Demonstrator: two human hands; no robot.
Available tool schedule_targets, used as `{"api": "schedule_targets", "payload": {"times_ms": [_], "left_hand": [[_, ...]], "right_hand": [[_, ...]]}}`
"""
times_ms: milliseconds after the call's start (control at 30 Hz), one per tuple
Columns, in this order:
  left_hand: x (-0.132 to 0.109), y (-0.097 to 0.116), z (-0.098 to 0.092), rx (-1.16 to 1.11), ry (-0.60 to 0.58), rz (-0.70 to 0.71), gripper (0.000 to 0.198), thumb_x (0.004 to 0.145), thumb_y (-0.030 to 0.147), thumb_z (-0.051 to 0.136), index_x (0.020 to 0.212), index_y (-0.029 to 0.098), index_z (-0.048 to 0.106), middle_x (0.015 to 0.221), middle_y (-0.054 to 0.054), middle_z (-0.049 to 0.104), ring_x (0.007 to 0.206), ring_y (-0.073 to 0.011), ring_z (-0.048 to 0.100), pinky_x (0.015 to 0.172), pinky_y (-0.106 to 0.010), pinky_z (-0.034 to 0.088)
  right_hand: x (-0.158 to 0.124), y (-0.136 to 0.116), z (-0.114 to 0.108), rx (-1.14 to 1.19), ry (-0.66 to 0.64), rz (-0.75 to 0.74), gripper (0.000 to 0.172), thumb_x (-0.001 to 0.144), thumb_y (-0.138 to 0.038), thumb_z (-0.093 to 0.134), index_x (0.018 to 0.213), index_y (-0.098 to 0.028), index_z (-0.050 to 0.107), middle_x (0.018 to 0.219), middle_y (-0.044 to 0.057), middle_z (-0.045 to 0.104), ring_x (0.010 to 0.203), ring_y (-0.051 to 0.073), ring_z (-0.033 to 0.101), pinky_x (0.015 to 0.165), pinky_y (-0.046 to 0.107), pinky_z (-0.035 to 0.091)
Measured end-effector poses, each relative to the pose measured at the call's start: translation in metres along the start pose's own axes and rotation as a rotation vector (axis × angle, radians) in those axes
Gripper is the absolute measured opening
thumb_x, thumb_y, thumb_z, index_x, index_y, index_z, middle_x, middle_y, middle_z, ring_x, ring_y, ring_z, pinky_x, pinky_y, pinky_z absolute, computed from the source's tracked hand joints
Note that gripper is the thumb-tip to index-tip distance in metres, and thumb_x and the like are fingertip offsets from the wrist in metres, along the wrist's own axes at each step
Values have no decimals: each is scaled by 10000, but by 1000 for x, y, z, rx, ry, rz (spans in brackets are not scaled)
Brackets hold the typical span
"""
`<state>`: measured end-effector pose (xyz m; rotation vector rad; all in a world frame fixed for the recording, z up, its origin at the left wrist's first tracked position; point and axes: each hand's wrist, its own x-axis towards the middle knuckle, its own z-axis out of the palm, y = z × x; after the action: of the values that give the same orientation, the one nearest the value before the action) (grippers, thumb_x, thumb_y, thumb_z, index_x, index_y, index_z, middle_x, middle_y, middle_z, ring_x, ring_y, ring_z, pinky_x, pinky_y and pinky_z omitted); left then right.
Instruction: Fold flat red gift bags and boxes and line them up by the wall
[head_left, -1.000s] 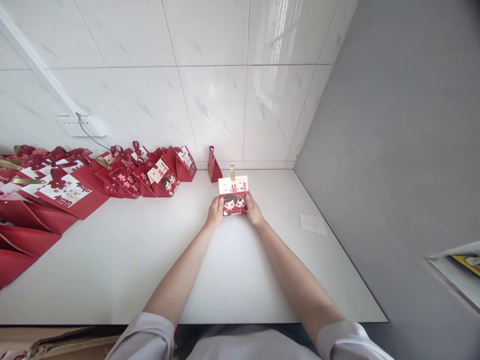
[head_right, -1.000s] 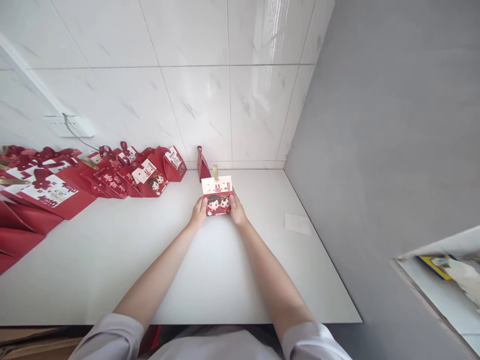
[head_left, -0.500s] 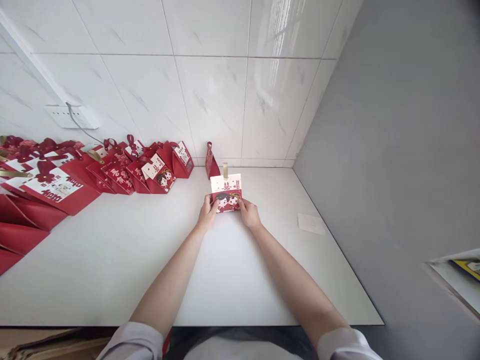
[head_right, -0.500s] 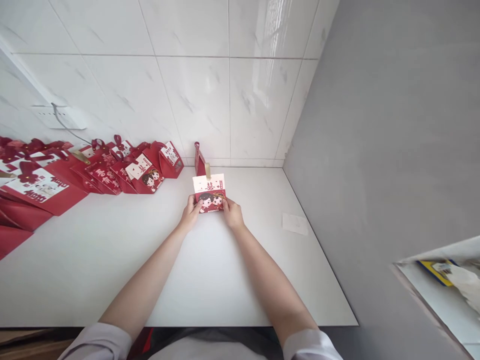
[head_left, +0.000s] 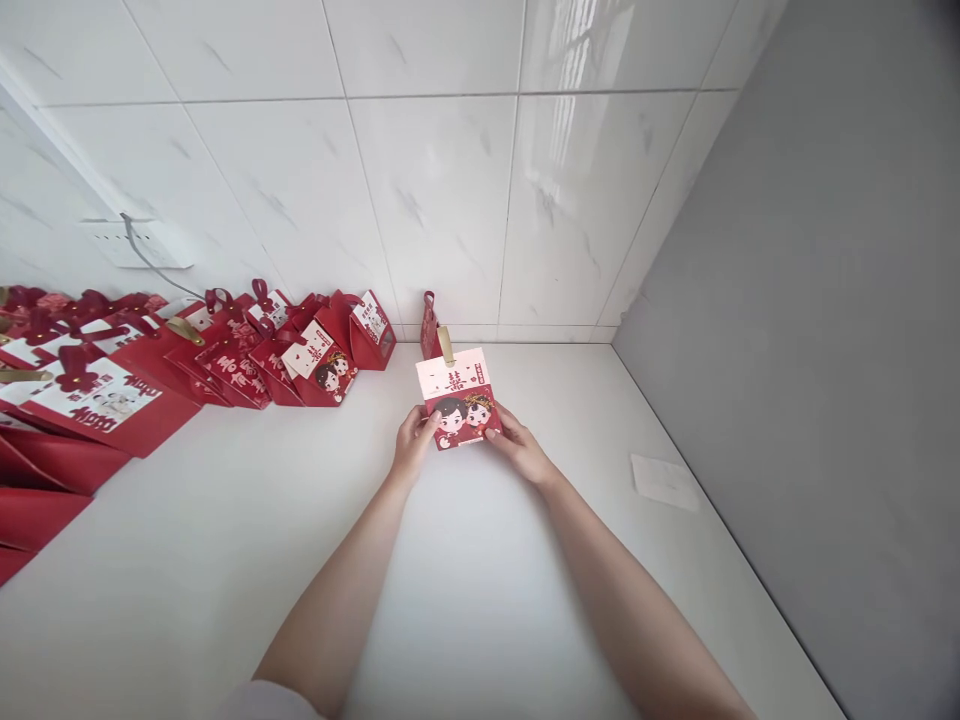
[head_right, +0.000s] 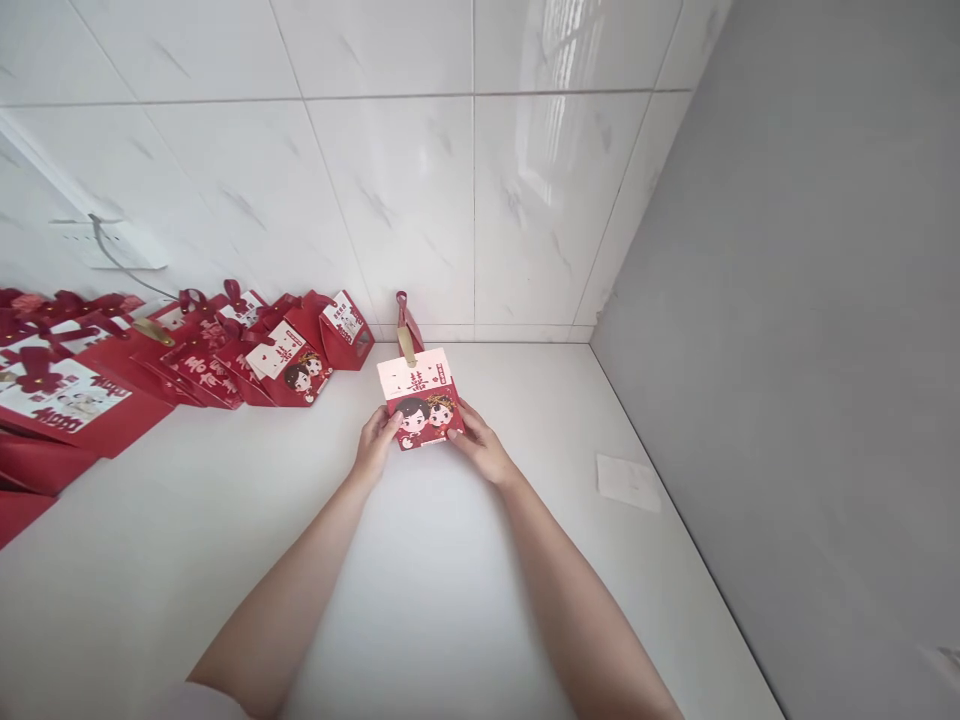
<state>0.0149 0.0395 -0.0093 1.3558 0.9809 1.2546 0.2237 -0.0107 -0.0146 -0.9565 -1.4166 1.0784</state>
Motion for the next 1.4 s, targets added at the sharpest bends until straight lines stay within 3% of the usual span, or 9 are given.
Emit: {"api": "schedule_targets", "payload": {"times_ms": [167,533,767,967,1233,1400], "left_hand": [[0,6,0,-32,-52,-61,365,739,440,773,953,176,641,1044,-76,701,991,-229,661,860,-324,517],[-1,2,1,-47,-31,-134,332,778,462,735,924,187,621,1003,-53,681,953,-215,652,824,-322,527],[-3,2,-1,-49,-35,-157,327,791,455,722,962,191,629,1024,-56,689,968,-221,658,821,-322,532],[-2,8,-1,-67,-61,-193,389,717,420,783,996,195,629,1087,-75,709,1033,-262,663,833,-344,534],[-3,8,-1,-10,-40,-188,362,773,450,732,1011,199,626,1125,-82,693,1019,-249,658,736,-294,514],[-4,5,-2,-21,-52,-179,340,787,437,727,1009,203,621,1108,-72,690,1037,-243,650,796,-309,516]], "right_hand": [[2,4,-2,70,-1,-11,467,912,-523,594,1326,-306,595,1518,16,446,1391,253,424,1146,412,373],[-4,12,2,-12,87,35,402,925,-457,600,1303,-321,617,1514,26,440,1379,269,433,1119,420,413],[-5,9,4,-122,98,45,434,944,-458,565,1357,-322,566,1489,30,476,1359,271,455,1117,437,411],[-4,6,4,-181,103,50,479,928,-477,581,1379,-323,542,1480,43,483,1326,289,479,1062,445,461],[-4,3,3,-188,103,81,458,934,-472,568,1362,-310,551,1472,50,486,1298,286,502,1021,425,489],[-5,2,3,-182,95,92,444,939,-457,568,1357,-308,552,1470,57,485,1289,289,505,1014,428,491]]}}
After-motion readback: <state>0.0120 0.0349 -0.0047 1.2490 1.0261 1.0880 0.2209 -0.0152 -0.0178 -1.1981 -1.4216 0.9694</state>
